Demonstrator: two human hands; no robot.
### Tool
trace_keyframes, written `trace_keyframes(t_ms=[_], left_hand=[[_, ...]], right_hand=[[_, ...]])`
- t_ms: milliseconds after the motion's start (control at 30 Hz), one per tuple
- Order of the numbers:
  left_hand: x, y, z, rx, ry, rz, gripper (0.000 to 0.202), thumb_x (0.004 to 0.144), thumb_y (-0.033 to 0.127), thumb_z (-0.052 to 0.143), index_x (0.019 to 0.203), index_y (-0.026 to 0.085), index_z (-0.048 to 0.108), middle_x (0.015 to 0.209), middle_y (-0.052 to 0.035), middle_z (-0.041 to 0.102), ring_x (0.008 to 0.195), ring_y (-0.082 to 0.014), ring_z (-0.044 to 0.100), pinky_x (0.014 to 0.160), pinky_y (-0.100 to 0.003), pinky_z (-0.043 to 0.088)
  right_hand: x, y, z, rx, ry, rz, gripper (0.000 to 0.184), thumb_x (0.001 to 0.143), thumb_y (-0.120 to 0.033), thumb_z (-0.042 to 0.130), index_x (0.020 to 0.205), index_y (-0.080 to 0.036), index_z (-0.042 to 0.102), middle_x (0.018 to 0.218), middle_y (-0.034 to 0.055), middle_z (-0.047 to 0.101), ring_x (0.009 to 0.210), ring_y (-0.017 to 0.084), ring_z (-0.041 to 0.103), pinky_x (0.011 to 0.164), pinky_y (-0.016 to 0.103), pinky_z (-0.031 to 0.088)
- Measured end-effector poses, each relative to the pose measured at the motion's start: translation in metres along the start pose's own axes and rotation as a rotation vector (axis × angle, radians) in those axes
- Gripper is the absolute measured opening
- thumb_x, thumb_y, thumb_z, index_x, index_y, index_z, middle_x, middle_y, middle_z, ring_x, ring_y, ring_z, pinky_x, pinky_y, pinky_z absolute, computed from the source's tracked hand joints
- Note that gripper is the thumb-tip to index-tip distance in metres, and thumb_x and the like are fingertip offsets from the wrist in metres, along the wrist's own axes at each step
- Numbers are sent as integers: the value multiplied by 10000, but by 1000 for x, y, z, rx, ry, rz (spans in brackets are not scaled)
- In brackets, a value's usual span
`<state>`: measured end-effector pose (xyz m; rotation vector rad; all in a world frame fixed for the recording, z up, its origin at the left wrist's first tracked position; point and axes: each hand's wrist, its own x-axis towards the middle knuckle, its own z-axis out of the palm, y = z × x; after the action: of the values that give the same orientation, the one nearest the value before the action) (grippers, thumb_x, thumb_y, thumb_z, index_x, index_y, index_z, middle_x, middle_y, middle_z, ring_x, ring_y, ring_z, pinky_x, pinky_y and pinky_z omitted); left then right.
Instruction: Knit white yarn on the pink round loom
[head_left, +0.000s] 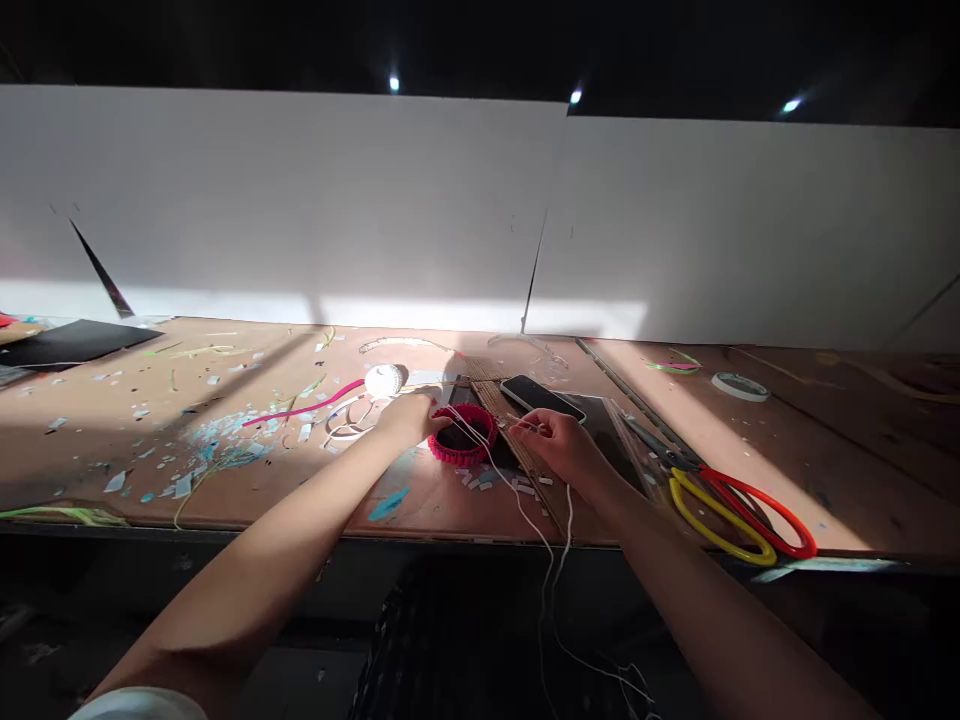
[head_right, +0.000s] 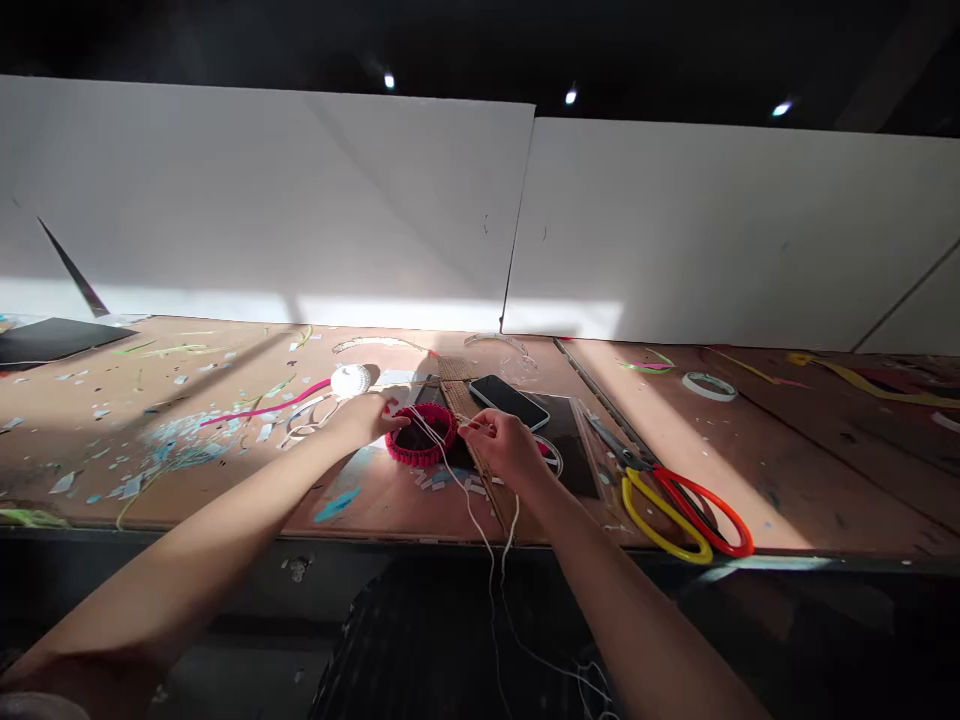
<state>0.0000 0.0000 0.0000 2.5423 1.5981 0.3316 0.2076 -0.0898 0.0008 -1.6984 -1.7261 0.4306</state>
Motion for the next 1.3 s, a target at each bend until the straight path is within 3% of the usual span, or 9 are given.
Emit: trace_keyframes(t_ms=[100, 200, 433, 567, 767, 1033, 1200, 1300], left_hand=[[3, 3, 14, 8, -35, -62, 310, 849, 311, 501, 1111, 146, 514, 1110, -86, 548, 946, -192, 562, 794, -393, 489], [-1, 7, 17, 9, 26, -86, 320, 850, 309, 499, 1128, 150, 503, 1132, -85, 535, 961, -192, 556, 801, -399, 488], [-27, 15, -2, -57, 271, 5, 212, 820, 204, 477, 1024, 154, 511, 926, -79, 614, 824, -195, 593, 706, -301, 464], [-38, 23, -12, -113, 384, 78, 200, 815, 195, 448, 1006, 173, 503, 929, -61, 612, 824, -187, 587, 681, -273, 438], [-46, 29, -25, -165, 474, 119, 199, 816, 209, 454, 1006, 176, 503, 943, -63, 602, 802, -184, 570, 667, -266, 418], [-44, 24, -32, -209, 435, 167, 260, 875, 193, 366, 1071, 165, 534, 1049, -73, 586, 964, -170, 531, 814, -250, 411], [-37, 23, -15, -226, 325, 96, 267, 891, 191, 344, 1046, 147, 557, 942, -77, 607, 922, -171, 551, 813, -280, 442], [-32, 21, -2, -224, 239, 52, 251, 886, 260, 418, 1077, 150, 537, 1029, -80, 584, 916, -176, 564, 797, -345, 479]], right_hand=[[-8, -5, 26, -45, -26, 8, 194, 670, -360, 621, 638, -169, 635, 588, 32, 612, 590, 167, 548, 549, 254, 337], [-12, -10, 37, -54, -29, 0, 105, 671, -268, 608, 622, -181, 641, 615, 36, 625, 623, 172, 553, 584, 264, 328], [-23, -9, 24, 95, -53, 17, 245, 736, -366, 531, 678, -159, 647, 566, 3, 580, 528, 120, 498, 512, 228, 309], [-30, -14, 40, 180, -69, 25, 324, 672, -469, 578, 647, -157, 661, 519, 1, 533, 522, 121, 459, 495, 230, 285], [-31, -14, 60, 381, -25, 47, 299, 671, -426, 525, 642, -140, 609, 550, -3, 505, 508, 95, 404, 481, 221, 302], [-47, -10, 32, 495, 23, 55, 326, 717, -480, 450, 709, -167, 545, 504, -42, 392, 420, 76, 297, 407, 215, 248], [-55, -15, 40, 361, 12, 31, 277, 734, -427, 477, 692, -173, 580, 532, -20, 472, 493, 104, 421, 481, 223, 323], [-59, -17, 46, 237, 11, 34, 226, 754, -360, 481, 711, -183, 615, 588, 3, 561, 556, 134, 498, 543, 245, 358]])
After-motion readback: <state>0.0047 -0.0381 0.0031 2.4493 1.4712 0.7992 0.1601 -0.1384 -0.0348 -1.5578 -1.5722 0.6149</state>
